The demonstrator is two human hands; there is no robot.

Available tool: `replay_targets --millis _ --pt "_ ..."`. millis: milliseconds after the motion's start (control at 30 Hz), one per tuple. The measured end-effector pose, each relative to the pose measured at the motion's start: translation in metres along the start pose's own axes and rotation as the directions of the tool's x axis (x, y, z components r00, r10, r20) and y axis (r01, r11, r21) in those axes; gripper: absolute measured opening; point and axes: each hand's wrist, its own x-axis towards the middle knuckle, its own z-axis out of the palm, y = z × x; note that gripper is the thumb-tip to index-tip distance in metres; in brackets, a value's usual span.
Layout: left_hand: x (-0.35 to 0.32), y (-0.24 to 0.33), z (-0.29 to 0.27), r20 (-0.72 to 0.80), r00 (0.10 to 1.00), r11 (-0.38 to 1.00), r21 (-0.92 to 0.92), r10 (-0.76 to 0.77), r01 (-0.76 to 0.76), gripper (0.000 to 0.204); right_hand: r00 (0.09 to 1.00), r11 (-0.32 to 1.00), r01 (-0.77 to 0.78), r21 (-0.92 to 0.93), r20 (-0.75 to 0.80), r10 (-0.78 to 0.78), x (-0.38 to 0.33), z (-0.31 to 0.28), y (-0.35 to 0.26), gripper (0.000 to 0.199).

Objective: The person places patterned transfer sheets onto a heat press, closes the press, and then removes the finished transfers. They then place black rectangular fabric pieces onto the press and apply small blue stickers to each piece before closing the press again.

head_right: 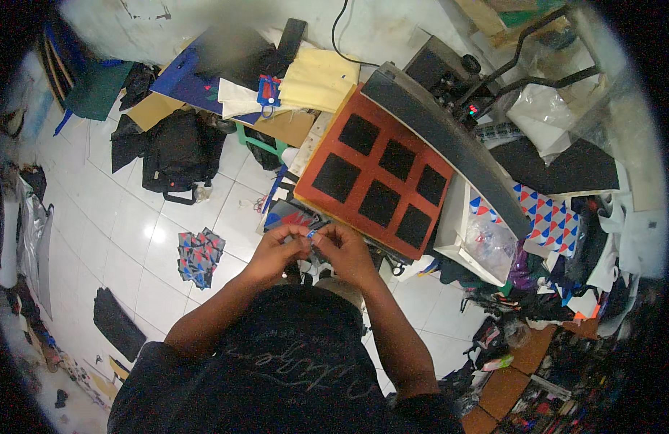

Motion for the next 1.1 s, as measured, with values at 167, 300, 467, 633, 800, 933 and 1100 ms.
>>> replay_targets --millis 167,300,467,633,800,933,1100 --pt "0.008 0.001 -0.003 -0.069 0.998 0.999 0.044 -0.009 0.012 0.014 0.998 0.999 0.041 -0.015 -0.046 -0.042 0.007 0.003 0.014 0.016" --pt "0.01 0.004 -0.001 -0.119 0.989 0.996 0.001 -0.091 0.091 0.012 0.997 0.998 0.046 -0.035 -0.054 -0.047 0.012 0.002 0.011 0.018" --pt "0.015 0.001 -0.004 -0.161 0.983 0.996 -0.03 -0.085 0.081 0.013 0.991 0.995 0.005 -0.098 -0.13 -0.018 0.026 -0.015 0.013 0.022" --pt "0.016 0.001 -0.019 -0.217 0.97 0.994 -0.029 -0.107 0.103 0.012 0.97 0.936 -0.045 -0.349 -0.237 -0.042 0.07 -0.067 0.027 0.027" --pt "0.015 -0.002 -0.026 -0.265 0.956 0.991 0.01 -0.124 0.131 0.012 0.985 0.866 -0.149 -0.477 -0.151 0.086 0.109 -0.083 0.022 0.028" --pt "0.014 -0.003 -0.035 -0.26 0.955 0.986 0.048 -0.142 0.159 0.01 0.989 0.832 -0.146 -0.535 -0.101 0.108 0.127 -0.081 0.027 0.026" --pt "0.014 -0.007 -0.043 -0.277 0.95 0.987 0.032 -0.143 0.158 0.007 0.984 0.798 -0.172 -0.577 -0.136 0.113 0.127 -0.077 0.036 0.024"
